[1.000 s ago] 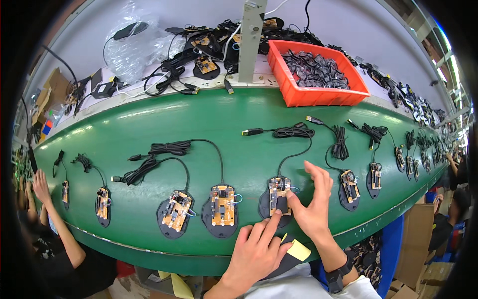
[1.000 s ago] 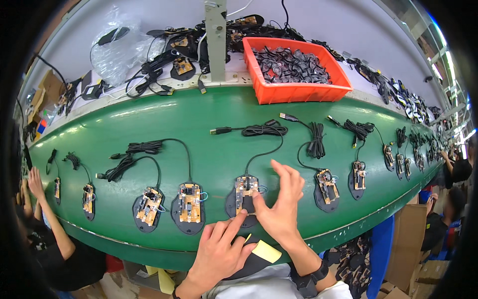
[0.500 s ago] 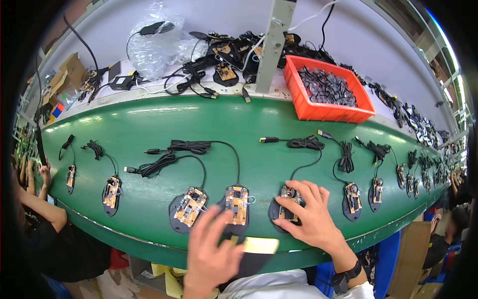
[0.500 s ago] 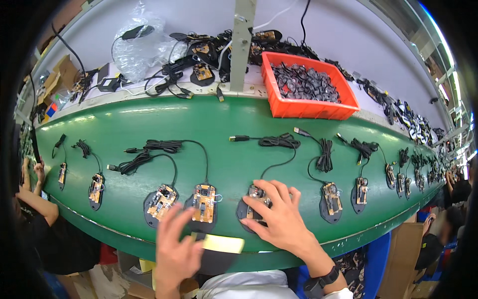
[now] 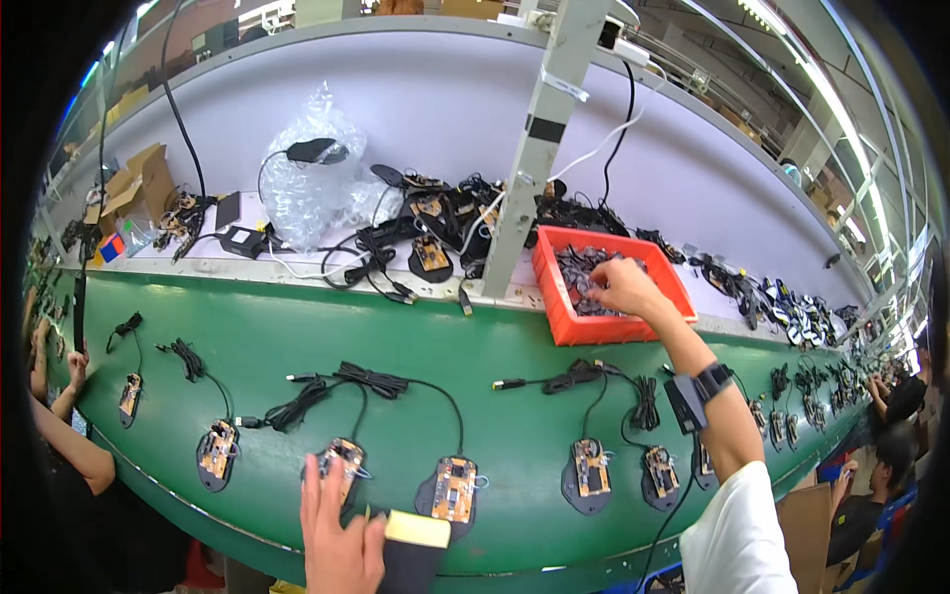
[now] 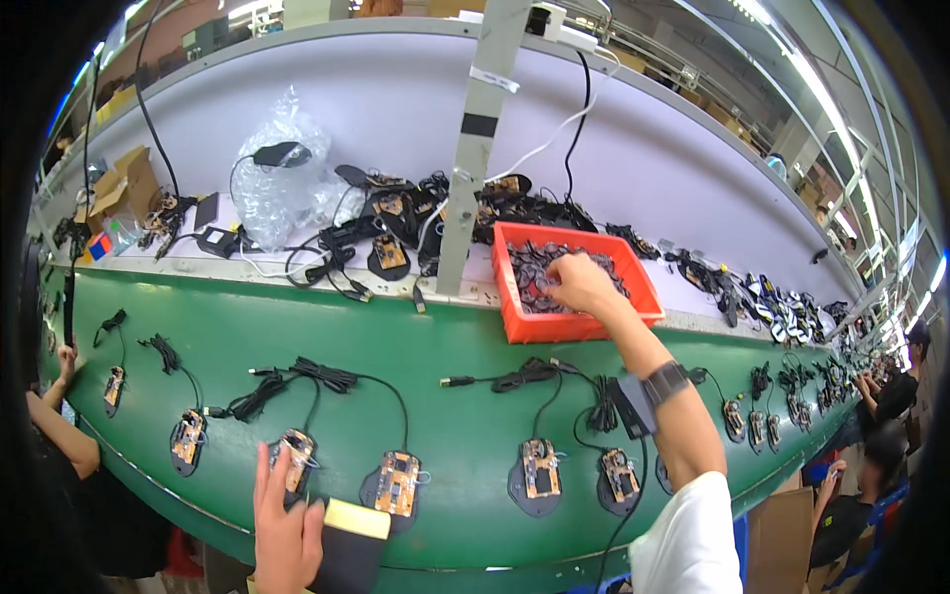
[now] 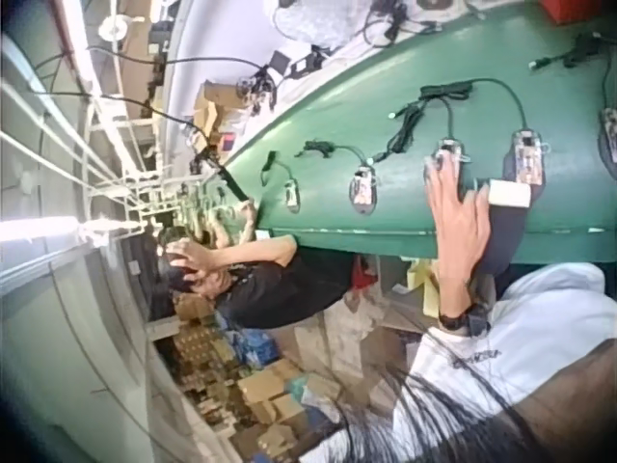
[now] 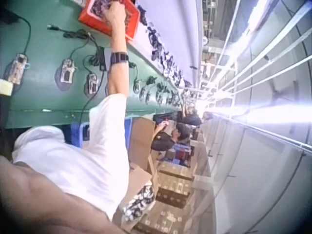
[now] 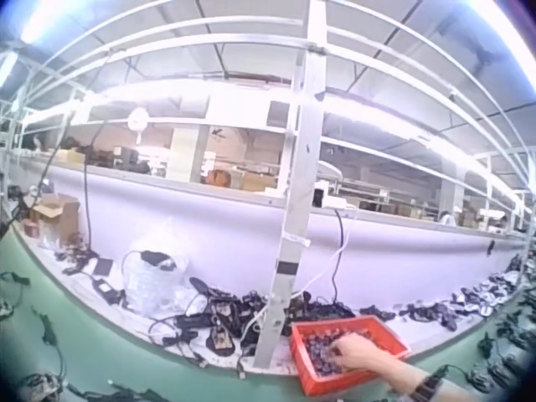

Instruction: The recorder is seen assembling computer mice by sticking double-sided tape on the PCB.

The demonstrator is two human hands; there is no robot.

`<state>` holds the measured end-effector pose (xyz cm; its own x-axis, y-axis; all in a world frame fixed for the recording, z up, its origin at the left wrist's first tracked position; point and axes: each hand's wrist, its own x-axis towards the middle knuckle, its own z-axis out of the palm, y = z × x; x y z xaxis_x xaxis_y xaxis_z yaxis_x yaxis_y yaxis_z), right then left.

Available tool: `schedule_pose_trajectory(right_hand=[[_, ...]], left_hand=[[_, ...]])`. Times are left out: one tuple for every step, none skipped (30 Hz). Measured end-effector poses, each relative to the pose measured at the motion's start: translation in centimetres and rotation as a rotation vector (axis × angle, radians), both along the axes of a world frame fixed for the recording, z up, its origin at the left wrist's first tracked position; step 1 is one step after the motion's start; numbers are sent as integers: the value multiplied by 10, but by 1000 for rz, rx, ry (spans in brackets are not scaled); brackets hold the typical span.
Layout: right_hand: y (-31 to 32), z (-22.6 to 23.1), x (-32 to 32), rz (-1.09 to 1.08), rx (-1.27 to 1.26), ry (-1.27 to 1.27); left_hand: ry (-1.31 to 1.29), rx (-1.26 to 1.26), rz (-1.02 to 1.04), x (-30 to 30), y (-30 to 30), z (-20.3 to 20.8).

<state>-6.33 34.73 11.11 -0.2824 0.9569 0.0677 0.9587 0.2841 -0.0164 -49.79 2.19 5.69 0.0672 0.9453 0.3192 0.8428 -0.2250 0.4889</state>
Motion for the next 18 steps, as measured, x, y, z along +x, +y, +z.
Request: schedule_pose_trajectory(right_hand=[[12,-14,10,21,-30,-25],[21,-22,4,-53,-103,-63],[26,-27,0,-33,-111,-57],[28,-30,2,-27,-80,2],[28,-32,6,-27,-50,56],[25,-29,-1,-4,-34,119],[19,-25,-2,9,35,156],[9,-20,1,-7,122,267],[-7,-8,-7,-20,203,388],[-29,2,-28,44,214,470],[-53,5,-57,113,212,567],[-82,8,-73,260,170,609],[-114,17,-81,391,146,625],[-140,12,-103,494,45,627],[-168,9,-121,587,-47,608],[-195,-1,-136,528,-167,663],[-215,-8,-145,462,-279,710],[-224,-13,-151,455,-278,704]], left_hand=[[-42,30,-81,3,-6,15],[-121,-18,-185,5,-14,29],[-233,-24,-270,8,-22,30],[-290,-71,-344,14,-25,27],[-353,-119,-422,22,-26,21],[-297,-136,-418,28,-29,10],[-250,-156,-423,37,-30,7],[-208,-154,-451,44,-29,5],[-206,-173,-438,47,-30,8],[-185,-156,-443,48,-31,7],[-155,-151,-436,46,-35,7],[-141,-136,-425,47,-36,7],[-161,-135,-438,51,-33,5],[-142,-127,-423,49,-34,2],[-137,-109,-423,47,-34,2],[-147,-75,-418,46,-32,2],[-159,-70,-429,48,-30,-1],[-132,-86,-463,49,-30,-4]])
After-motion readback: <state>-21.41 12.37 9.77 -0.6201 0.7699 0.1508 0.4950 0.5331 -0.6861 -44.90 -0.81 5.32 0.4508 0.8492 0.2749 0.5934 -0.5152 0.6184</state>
